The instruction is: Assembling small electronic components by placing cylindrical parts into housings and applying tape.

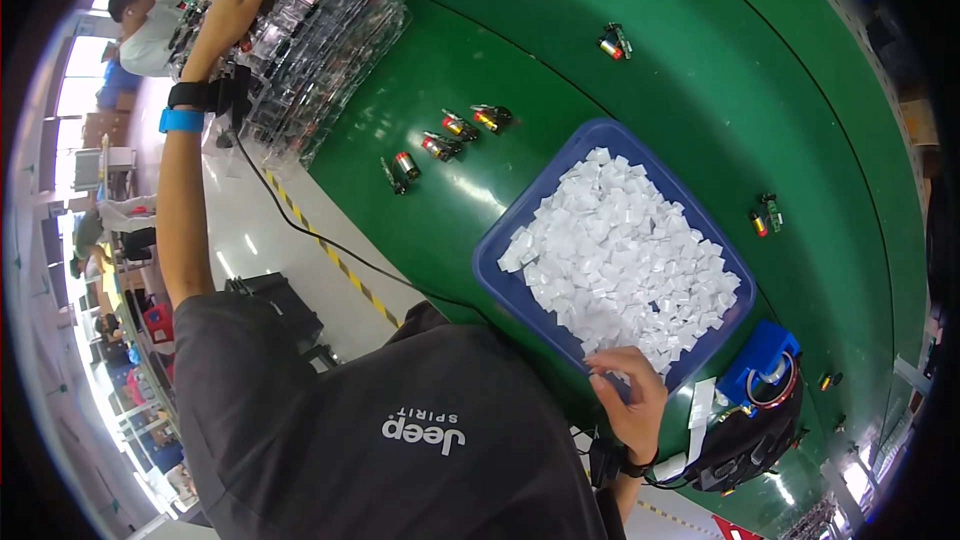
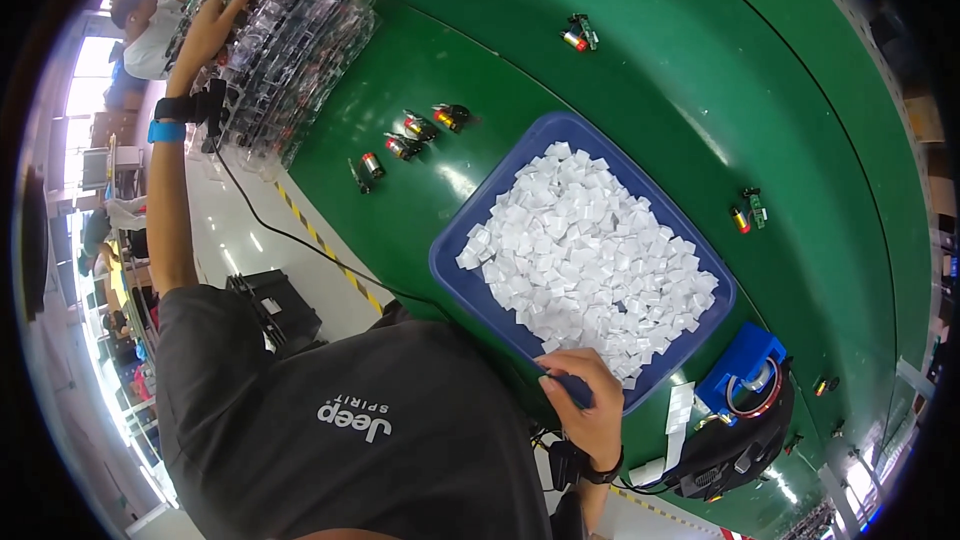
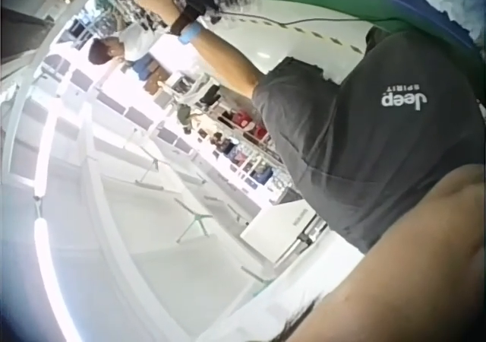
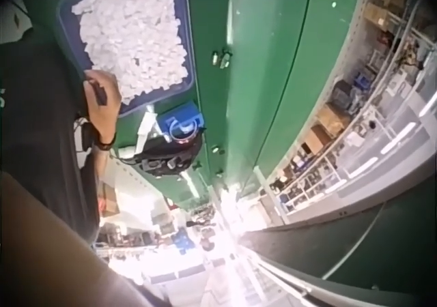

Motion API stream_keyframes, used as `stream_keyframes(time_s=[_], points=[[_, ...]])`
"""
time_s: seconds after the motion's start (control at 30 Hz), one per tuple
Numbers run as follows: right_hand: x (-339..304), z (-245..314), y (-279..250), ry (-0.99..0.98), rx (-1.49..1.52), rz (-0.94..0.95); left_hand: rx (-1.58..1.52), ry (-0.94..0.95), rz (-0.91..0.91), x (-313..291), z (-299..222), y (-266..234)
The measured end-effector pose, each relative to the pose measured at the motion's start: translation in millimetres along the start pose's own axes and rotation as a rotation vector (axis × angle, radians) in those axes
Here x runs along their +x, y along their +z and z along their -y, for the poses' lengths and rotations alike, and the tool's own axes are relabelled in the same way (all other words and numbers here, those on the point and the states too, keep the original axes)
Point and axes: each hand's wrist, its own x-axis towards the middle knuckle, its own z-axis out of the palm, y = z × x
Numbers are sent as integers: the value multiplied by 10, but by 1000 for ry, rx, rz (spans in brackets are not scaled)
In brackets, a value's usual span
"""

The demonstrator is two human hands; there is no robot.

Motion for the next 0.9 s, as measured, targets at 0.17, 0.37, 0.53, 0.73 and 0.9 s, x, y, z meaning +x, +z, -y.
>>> stream_keyframes(time_s=[0.17, 0.37, 0.53, 0.73, 0.9], points=[[50, -3, -2, 26, -6, 7, 5, 1, -95, -458, -971, -144], [18, -3, 76, 33, -13, -52, -80, 129, -10, -1005, -2088, 518], [-22, 6, 16, 22, -12, -21, -64, 40, 194, -1263, -1924, 1210], [-14, -23, 25, 22, -34, -12, 1, 262, -8, -1267, -1753, 1153], [-14, -70, 12, 26, -33, -16, -355, 173, -59, -417, -1744, 78]])
